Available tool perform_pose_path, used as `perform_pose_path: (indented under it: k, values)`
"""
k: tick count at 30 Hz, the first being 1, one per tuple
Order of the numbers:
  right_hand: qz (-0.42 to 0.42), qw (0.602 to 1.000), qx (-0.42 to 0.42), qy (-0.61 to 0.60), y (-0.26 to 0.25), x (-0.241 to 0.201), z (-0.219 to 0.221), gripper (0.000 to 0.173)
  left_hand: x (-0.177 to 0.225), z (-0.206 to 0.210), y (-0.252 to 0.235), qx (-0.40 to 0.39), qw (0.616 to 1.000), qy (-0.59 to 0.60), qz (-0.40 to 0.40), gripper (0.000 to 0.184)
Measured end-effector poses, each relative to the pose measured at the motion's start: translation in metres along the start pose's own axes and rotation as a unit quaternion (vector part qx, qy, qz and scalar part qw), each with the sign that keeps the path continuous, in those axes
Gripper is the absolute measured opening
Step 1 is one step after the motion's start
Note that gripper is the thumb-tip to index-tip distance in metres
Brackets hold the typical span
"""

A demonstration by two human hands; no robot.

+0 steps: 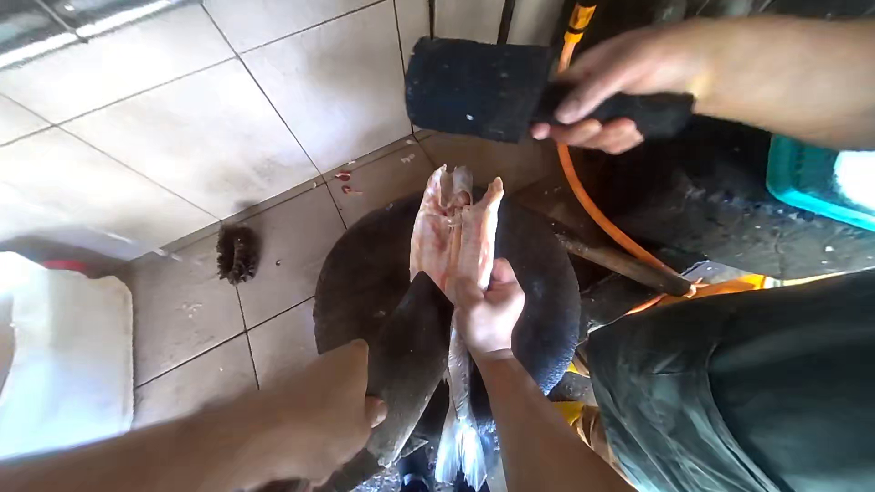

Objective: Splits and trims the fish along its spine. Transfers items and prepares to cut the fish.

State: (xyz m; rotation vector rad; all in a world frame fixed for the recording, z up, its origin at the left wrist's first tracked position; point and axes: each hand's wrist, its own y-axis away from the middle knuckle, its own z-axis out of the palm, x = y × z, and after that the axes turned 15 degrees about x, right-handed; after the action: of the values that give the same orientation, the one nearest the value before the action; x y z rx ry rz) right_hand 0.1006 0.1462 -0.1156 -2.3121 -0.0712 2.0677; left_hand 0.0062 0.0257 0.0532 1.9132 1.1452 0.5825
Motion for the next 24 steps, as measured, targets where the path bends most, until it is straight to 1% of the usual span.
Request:
perform_pose_path:
  k: [1,2,4,5,7,9,11,12,14,15,16,17,18,19,20,21,22,24]
  values:
    - [-0.002,1.0,0.005,-0.002,0.0,0.0,0.0,0.01,0.011,0.003,0.011,0.01,1.0,0.001,-0.007,0.038]
    - [-0.007,1.0,0.007,-0.002,0.0,0.0,0.0,0.01,0.014,0.008,0.016,0.011,1.0,0.007,0.0,0.045]
    - [-0.013,1.0,0.003,0.0,0.0,0.002,0.001,0.011,0.029,0.01,0.039,0.001,0.999,0.044,-0.01,0.054]
    - [-0.01,1.0,0.001,-0.004,-0.001,0.002,0.0,0.011,0.036,0.008,0.049,0.0,0.999,0.053,-0.012,0.055]
    - [0.0,1.0,-0.001,-0.023,-0.006,0.001,-0.002,0.011,0.04,-0.002,0.059,-0.004,0.999,0.049,-0.008,0.05]
    - [0.001,0.999,0.002,-0.043,-0.007,0.0,0.002,0.012,0.029,-0.016,0.054,-0.028,0.999,0.041,0.006,0.045]
    - [0.003,0.999,0.015,-0.049,-0.004,0.0,0.003,0.012,-0.006,-0.007,0.018,-0.039,0.996,0.054,0.053,0.036]
    - [0.005,0.999,0.017,-0.046,-0.003,-0.001,0.002,0.012,-0.013,0.0,0.006,-0.038,0.997,0.052,0.048,0.035]
    - [0.005,0.999,0.022,-0.039,-0.002,-0.001,0.001,0.011,-0.002,0.012,0.009,-0.025,0.999,0.032,0.008,0.038]
    - [0.004,0.999,0.025,-0.038,-0.002,0.0,0.001,0.01,-0.015,0.025,0.0,-0.01,0.997,0.046,0.058,0.041]
    - [0.005,0.999,0.025,-0.038,-0.001,0.001,0.001,0.01,-0.04,0.052,-0.017,0.043,0.985,0.102,0.129,0.047]
    - [0.004,0.999,0.02,-0.035,0.0,0.001,0.001,0.01,-0.055,0.079,-0.028,0.091,0.971,0.163,0.149,0.054]
    - [0.003,0.999,0.013,-0.03,-0.001,0.001,0.0,0.01,-0.056,0.097,-0.03,0.119,0.965,0.19,0.136,0.055]
    - [0.005,1.0,0.005,-0.025,-0.002,0.001,-0.001,0.01,-0.049,0.102,-0.026,0.127,0.967,0.188,0.112,0.055]
    - [0.007,1.0,-0.002,-0.028,-0.004,0.001,-0.001,0.01,-0.038,0.093,-0.017,0.116,0.976,0.164,0.081,0.053]
    - [0.008,0.999,-0.01,-0.033,-0.006,0.001,-0.001,0.011,-0.023,0.074,-0.003,0.082,0.987,0.129,0.04,0.052]
    - [0.011,0.999,-0.016,-0.039,-0.007,0.0,0.0,0.012,-0.015,0.057,0.006,0.054,0.994,0.093,0.016,0.051]
    - [0.013,0.998,-0.006,-0.057,-0.008,0.0,0.004,0.013,-0.007,0.037,0.014,0.025,0.999,0.045,-0.003,0.044]
